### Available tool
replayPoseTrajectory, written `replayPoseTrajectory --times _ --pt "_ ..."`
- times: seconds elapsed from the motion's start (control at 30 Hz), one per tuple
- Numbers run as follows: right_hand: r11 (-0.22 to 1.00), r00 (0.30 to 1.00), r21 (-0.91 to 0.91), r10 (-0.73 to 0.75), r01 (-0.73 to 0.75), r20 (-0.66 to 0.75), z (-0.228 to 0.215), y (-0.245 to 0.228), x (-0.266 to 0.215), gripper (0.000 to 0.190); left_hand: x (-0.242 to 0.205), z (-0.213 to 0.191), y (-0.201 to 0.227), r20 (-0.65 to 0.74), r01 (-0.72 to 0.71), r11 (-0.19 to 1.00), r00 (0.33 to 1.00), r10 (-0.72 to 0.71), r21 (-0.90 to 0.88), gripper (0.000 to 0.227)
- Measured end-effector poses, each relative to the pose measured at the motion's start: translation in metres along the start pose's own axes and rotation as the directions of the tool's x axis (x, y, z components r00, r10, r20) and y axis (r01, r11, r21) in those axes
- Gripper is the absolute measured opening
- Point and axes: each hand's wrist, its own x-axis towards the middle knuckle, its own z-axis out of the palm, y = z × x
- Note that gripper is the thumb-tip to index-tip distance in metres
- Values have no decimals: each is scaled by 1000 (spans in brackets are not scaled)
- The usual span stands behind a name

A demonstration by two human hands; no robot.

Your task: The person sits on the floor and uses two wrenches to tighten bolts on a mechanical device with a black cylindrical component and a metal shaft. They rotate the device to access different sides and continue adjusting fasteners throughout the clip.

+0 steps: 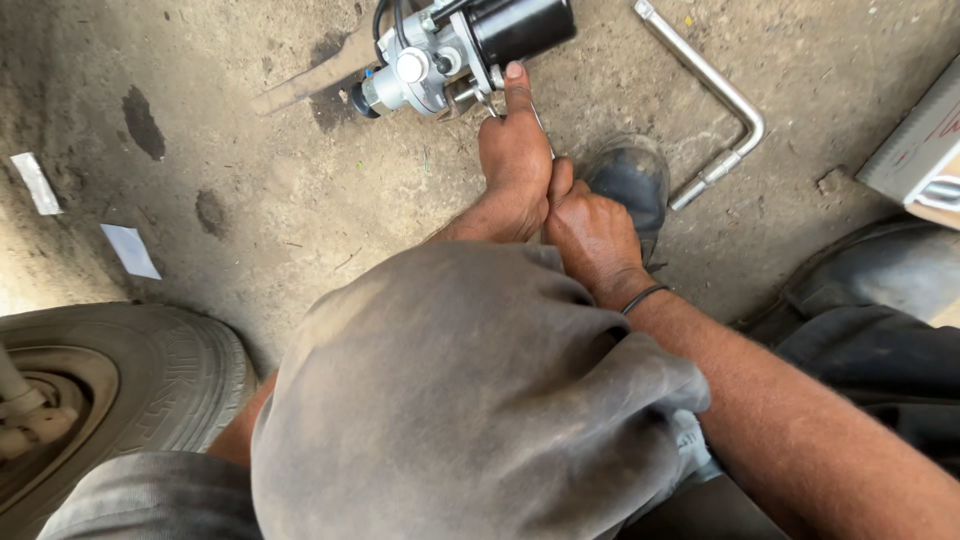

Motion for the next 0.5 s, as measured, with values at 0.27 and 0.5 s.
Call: replayPoseTrajectory --times 0.27,0.5 --pt "999 999 -29 -46 46 7 15 7 2 22 5 -3 -5 -81 -1 996 997 -6 -92 68" --pt "993 992 -7 -119 120 36 -17 26 25 12 14 -7 -8 -201 -70 997 978 61 -40 76"
